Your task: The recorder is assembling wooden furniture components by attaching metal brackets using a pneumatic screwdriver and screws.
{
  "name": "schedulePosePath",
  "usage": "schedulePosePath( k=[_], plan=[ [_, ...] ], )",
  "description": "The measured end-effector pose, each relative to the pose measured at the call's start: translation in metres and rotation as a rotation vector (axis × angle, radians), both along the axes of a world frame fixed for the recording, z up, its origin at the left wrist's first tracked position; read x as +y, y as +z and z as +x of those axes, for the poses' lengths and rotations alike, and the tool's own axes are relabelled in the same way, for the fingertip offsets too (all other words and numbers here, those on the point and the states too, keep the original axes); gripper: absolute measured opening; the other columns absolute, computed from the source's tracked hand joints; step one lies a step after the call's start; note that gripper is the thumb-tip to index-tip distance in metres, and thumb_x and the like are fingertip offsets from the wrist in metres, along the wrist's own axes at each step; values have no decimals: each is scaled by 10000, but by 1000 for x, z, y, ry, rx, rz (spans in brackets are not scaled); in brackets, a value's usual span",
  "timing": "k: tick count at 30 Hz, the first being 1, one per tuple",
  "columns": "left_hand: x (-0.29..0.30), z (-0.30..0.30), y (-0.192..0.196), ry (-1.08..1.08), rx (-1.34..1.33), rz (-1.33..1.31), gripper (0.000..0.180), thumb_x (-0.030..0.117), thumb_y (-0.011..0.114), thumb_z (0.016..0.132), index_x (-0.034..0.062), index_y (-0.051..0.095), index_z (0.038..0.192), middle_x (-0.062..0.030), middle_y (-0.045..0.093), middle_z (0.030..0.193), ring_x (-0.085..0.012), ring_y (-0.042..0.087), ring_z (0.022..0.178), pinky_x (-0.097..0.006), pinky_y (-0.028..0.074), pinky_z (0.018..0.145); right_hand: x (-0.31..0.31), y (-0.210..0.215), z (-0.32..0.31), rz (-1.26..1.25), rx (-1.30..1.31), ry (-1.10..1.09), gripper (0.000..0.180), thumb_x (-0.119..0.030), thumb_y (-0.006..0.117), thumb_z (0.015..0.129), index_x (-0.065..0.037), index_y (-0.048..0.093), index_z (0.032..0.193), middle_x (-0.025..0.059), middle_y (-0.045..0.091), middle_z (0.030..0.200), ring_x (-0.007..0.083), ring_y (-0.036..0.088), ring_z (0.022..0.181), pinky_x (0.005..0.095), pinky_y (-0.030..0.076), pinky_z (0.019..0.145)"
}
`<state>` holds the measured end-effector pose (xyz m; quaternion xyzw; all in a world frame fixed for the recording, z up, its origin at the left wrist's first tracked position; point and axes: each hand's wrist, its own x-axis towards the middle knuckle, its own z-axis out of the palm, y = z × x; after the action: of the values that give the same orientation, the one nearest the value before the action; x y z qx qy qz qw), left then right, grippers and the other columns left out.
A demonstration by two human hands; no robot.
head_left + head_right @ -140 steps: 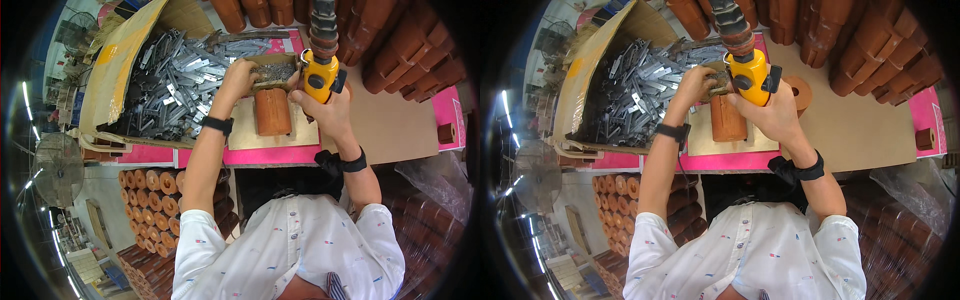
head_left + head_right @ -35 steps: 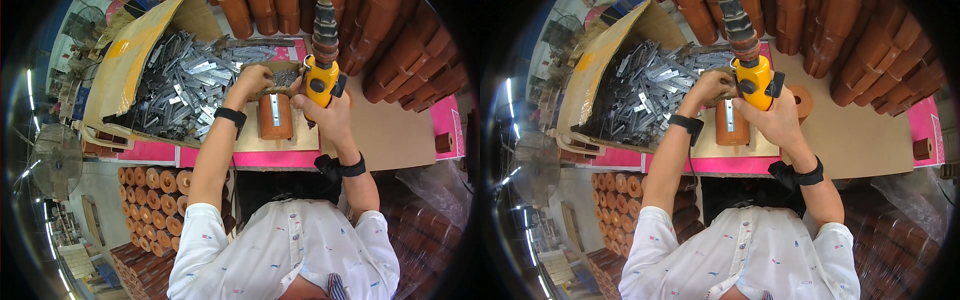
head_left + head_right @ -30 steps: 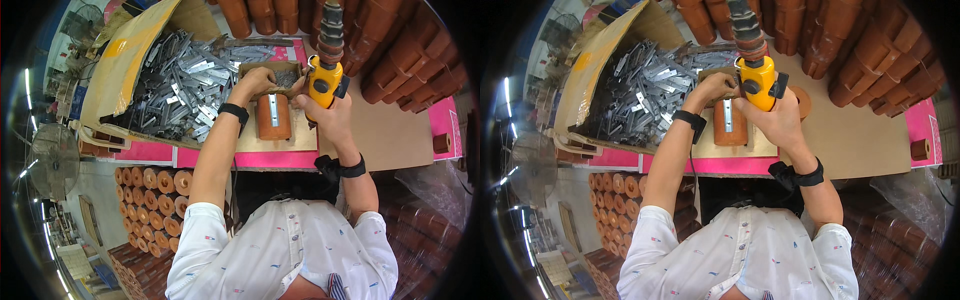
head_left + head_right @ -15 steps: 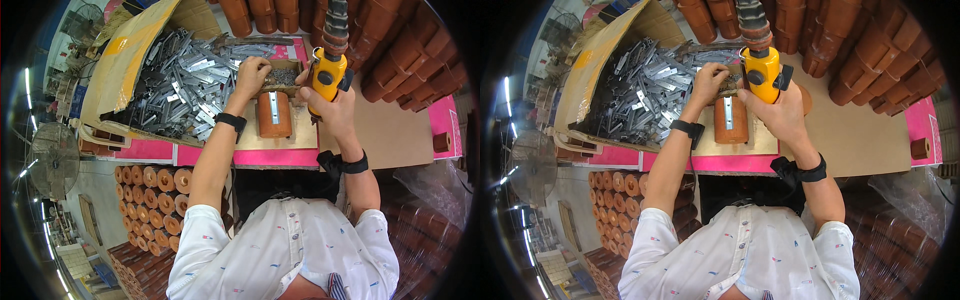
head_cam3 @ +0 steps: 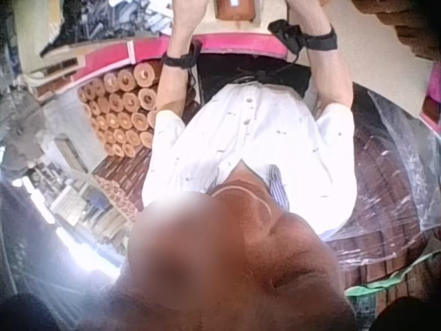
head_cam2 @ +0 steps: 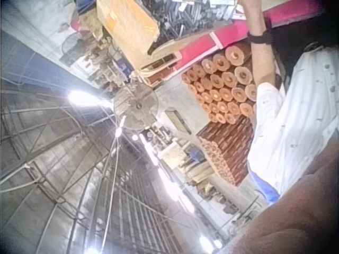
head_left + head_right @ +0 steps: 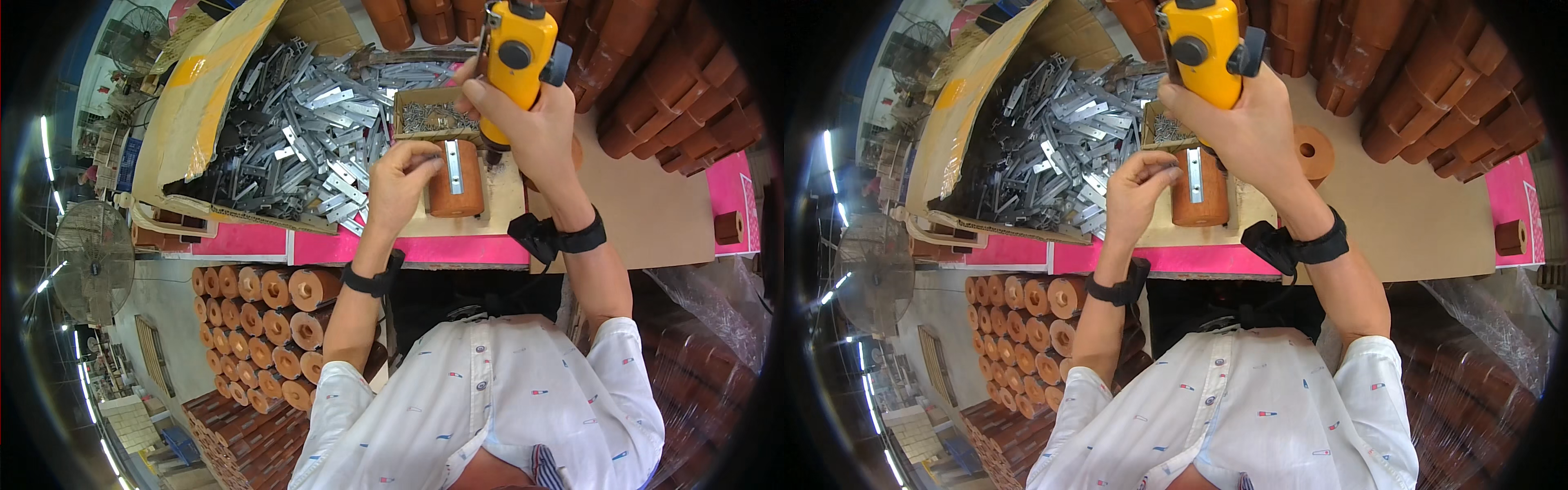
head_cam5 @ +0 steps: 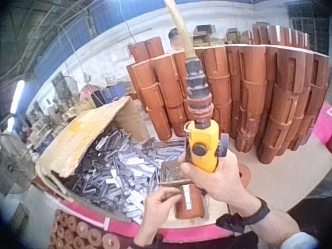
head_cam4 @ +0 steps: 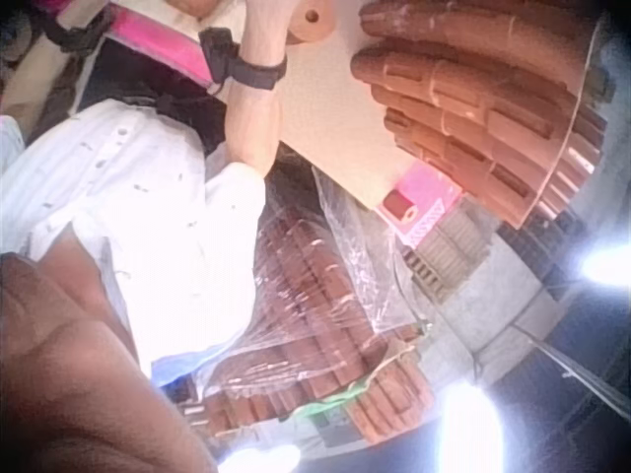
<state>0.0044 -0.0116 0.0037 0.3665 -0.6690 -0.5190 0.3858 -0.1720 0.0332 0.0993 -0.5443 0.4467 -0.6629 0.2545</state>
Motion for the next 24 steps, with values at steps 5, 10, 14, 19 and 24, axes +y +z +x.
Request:
schedulePosePath(
  k=[5, 10, 14, 19, 24],
  plan=[
    [14, -8, 11, 16, -81, -115, 296, 4, 671, 795, 11, 622, 1086, -96, 696, 909, -143, 658, 832, -280, 509, 765, -14, 7, 12, -46, -23, 15, 182, -139, 654, 873, 17, 642, 966, 47, 669, 856, 105, 643, 735, 238, 525, 686],
    [17, -10, 15, 3, -106, -94, 353, 11, 690, 777, 10, 607, 1120, -98, 697, 914, -153, 660, 867, -293, 494, 808, -17, 8, 19, -90, -37, 54, 170, -134, 651, 877, 16, 643, 956, 48, 668, 854, 105, 643, 735, 238, 528, 682],
    [18, -13, 22, -8, -109, -87, 348, 16, 690, 773, 2, 604, 1110, -93, 697, 910, -154, 661, 865, -288, 492, 809, -17, 4, 22, -98, -58, 54, 175, -132, 651, 879, 19, 636, 968, 50, 666, 861, 103, 641, 735, 236, 529, 680],
    [18, -15, 24, -28, -133, -78, 332, 12, 686, 771, -3, 607, 1093, -89, 695, 905, -150, 659, 858, -285, 492, 806, -19, 0, 22, -96, -37, 57, 184, -132, 654, 879, 19, 628, 980, 49, 663, 875, 101, 635, 731, 239, 529, 671],
    [18, -15, 16, -13, -94, -76, 316, 5, 673, 783, -4, 608, 1092, -82, 692, 902, -139, 653, 852, -274, 493, 798, -22, -3, 21, -96, -25, 45, 178, -129, 652, 882, 18, 625, 980, 46, 662, 893, 98, 633, 729, 234, 528, 667]
  ],
)
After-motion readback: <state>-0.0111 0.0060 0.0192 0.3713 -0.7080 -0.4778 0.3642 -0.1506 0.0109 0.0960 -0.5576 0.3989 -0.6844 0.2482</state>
